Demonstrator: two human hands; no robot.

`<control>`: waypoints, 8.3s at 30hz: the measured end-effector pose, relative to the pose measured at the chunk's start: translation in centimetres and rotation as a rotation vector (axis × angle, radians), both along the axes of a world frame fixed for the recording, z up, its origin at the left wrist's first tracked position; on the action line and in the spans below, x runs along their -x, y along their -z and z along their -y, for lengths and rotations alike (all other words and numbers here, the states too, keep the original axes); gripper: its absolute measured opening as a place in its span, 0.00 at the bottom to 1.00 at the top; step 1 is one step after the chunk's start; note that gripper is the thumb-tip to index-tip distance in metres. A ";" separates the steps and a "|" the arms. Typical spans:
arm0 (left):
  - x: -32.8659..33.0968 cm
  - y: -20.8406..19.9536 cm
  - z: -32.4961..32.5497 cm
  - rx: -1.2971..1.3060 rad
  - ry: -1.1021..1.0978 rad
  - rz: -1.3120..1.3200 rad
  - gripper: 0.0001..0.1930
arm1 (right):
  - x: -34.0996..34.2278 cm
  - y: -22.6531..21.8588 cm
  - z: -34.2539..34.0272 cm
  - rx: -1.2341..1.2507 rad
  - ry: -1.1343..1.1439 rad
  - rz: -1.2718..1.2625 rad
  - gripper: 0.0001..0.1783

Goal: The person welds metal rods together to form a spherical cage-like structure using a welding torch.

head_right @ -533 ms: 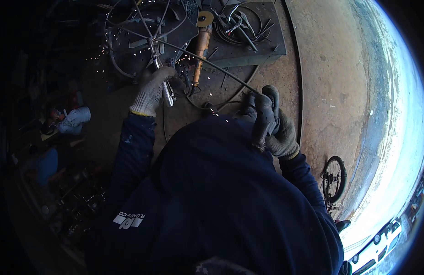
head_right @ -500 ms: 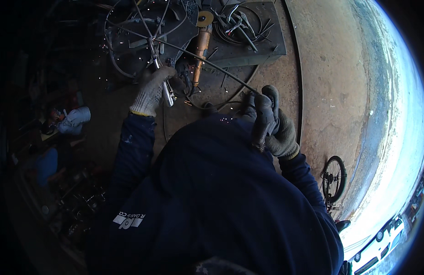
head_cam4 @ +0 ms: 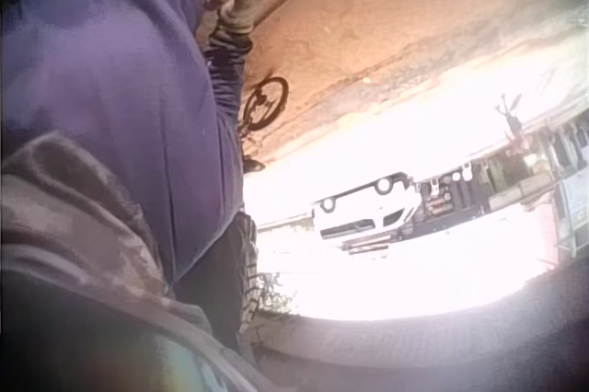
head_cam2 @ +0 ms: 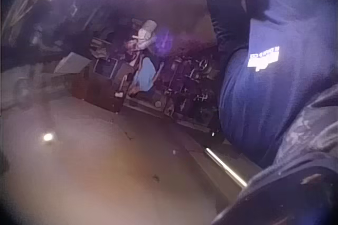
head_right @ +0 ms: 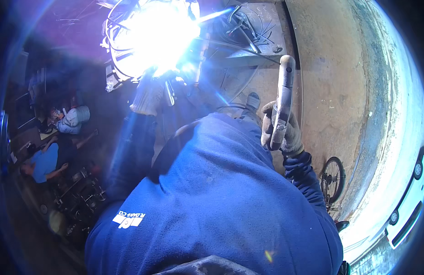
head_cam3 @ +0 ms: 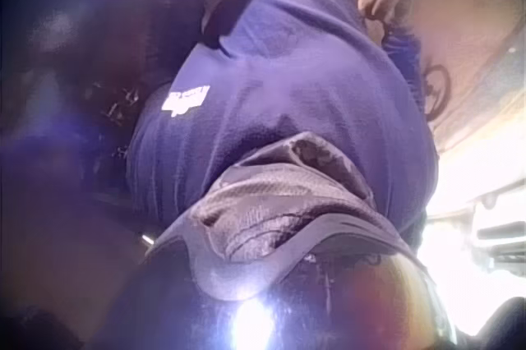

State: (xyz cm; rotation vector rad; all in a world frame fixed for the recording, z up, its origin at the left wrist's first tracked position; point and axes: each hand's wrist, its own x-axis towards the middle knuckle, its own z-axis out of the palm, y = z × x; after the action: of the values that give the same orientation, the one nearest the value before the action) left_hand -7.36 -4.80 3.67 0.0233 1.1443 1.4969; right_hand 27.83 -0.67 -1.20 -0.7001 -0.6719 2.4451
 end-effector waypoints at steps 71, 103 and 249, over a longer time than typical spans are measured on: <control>-0.1 -0.2 -1.5 0.284 0.247 -0.649 0.19 | -1.5 3.8 1.2 -0.580 0.066 0.405 0.34; 0.4 0.5 -1.3 0.300 0.238 -0.617 0.19 | -1.3 2.4 -0.3 -0.195 -0.009 0.264 0.36; 0.3 0.2 -1.3 0.270 0.241 -0.629 0.16 | -0.5 3.4 0.3 -0.692 0.071 0.433 0.24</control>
State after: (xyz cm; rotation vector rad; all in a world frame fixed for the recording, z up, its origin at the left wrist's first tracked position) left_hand -7.65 -3.49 3.49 0.4573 1.7693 1.1328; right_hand 28.29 -0.99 -4.64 -0.9269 -1.5242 1.8041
